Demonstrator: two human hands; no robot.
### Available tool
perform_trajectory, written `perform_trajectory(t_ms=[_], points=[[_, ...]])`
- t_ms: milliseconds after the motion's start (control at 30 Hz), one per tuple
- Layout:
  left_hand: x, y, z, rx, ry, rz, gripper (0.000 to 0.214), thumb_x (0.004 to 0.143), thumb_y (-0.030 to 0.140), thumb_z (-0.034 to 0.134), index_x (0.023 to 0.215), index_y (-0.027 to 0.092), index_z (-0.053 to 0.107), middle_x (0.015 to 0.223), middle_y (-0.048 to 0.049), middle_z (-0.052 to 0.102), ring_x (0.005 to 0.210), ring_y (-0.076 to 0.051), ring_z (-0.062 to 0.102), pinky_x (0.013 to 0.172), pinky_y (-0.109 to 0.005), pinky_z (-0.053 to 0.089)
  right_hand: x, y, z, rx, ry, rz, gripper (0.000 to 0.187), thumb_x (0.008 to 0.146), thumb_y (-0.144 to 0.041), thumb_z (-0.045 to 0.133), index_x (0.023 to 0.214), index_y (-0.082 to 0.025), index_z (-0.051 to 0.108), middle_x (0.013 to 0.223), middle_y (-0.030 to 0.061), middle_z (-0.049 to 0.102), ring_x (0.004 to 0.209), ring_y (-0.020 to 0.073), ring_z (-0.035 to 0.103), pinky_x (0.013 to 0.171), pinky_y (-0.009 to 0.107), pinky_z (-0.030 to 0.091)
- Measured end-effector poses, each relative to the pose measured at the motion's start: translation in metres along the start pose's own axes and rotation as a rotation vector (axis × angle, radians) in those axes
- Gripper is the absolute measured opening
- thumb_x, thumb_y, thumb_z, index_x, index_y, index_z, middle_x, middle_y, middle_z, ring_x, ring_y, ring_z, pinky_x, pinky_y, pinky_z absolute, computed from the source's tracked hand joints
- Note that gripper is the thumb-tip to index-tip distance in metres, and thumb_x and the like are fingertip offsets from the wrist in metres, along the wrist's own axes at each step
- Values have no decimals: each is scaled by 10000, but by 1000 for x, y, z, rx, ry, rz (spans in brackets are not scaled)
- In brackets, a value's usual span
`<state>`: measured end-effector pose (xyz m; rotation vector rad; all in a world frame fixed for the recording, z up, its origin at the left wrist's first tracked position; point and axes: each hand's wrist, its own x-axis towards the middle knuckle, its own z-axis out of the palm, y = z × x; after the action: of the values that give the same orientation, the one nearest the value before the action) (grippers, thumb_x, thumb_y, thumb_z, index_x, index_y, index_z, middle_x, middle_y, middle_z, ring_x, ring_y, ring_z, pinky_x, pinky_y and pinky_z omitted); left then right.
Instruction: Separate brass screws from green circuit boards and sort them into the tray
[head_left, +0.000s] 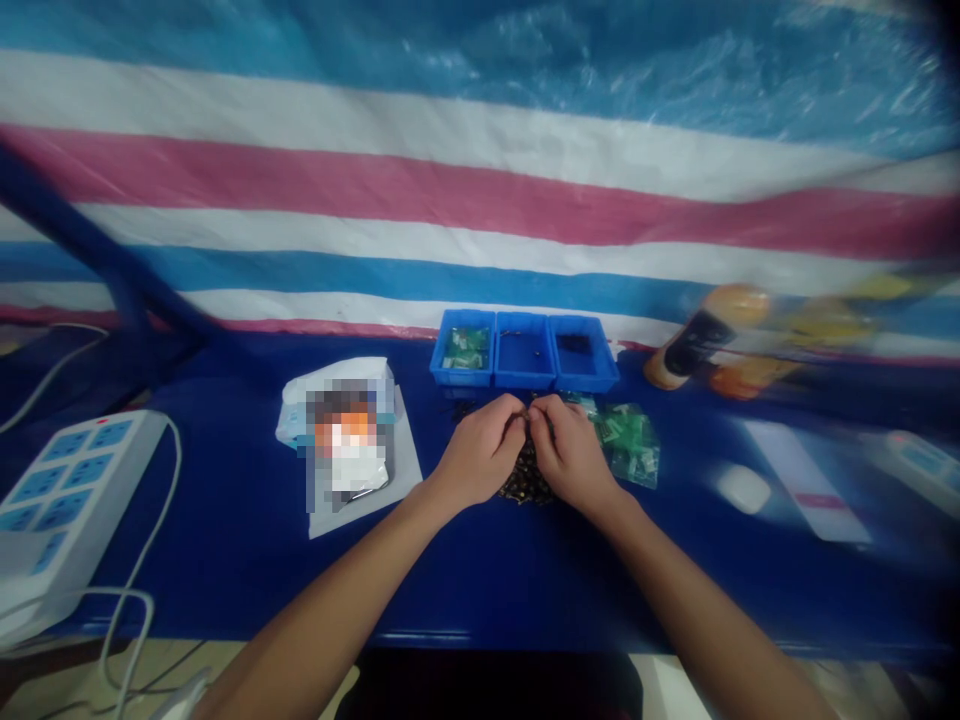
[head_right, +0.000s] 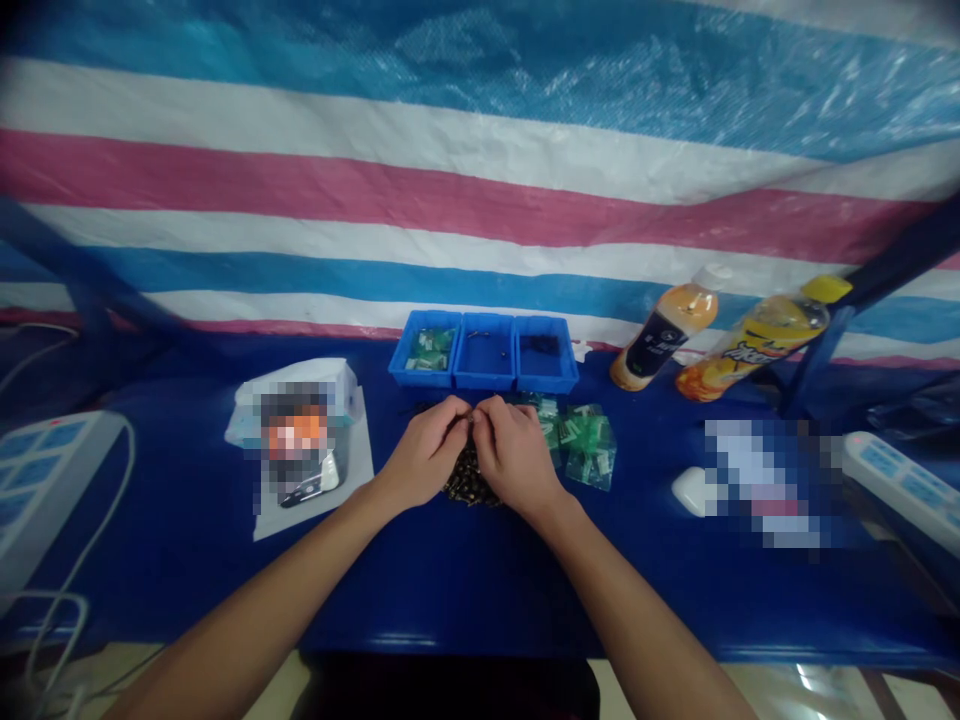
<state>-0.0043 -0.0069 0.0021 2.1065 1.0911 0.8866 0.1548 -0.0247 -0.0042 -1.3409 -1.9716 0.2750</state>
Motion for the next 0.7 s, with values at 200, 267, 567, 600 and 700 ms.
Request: perform_trajectory(t_ms=[200, 267, 567, 600, 700], points=[[1, 0, -1, -30, -12, -1, 156, 970, 186, 405, 854, 198, 509, 795, 10, 569, 740, -149, 547, 721, -296, 409, 0, 0, 0, 2, -41, -19, 173, 1019, -249, 344, 937, -211, 491, 809, 41, 639, 739, 202, 581, 808, 369, 394], [1, -1, -1, -36, -10, -3, 153, 963, 183, 410, 853, 196, 516, 788, 11, 569, 732, -149, 544, 714, -295, 407, 0, 1, 1, -1, -55, -28, 167, 1018, -243, 340, 948, -211, 489, 813, 42, 638, 744, 203, 584, 817, 373, 393], [1, 1, 0, -92, -5, -15, 150, 945, 190, 420, 834, 189, 520, 773, 14, 572, 719, -144, 547, 693, -283, 401, -1, 3, 3, -8, -36, -57, 166, 1014, -234, 328, 949, -213, 480, 775, 29, 614, 713, 198, 576, 819, 380, 394], [1, 1, 0, -97, -9, -16, 148, 943, 191, 423, 831, 189, 519, 769, 16, 569, 715, -142, 545, 692, -283, 400, -1, 2, 3, -11, -33, -59, 165, 1012, -234, 331, 949, -213, 481, 776, 31, 618, 718, 199, 578, 819, 381, 393], [2, 0, 0, -109, -18, -27, 145, 940, 187, 425, 831, 188, 521, 765, 19, 567, 719, -141, 542, 692, -281, 398, -1, 2, 2, -15, -38, -51, 164, 1009, -234, 335, 942, -216, 484, 776, 32, 625, 719, 200, 582, 827, 384, 391]])
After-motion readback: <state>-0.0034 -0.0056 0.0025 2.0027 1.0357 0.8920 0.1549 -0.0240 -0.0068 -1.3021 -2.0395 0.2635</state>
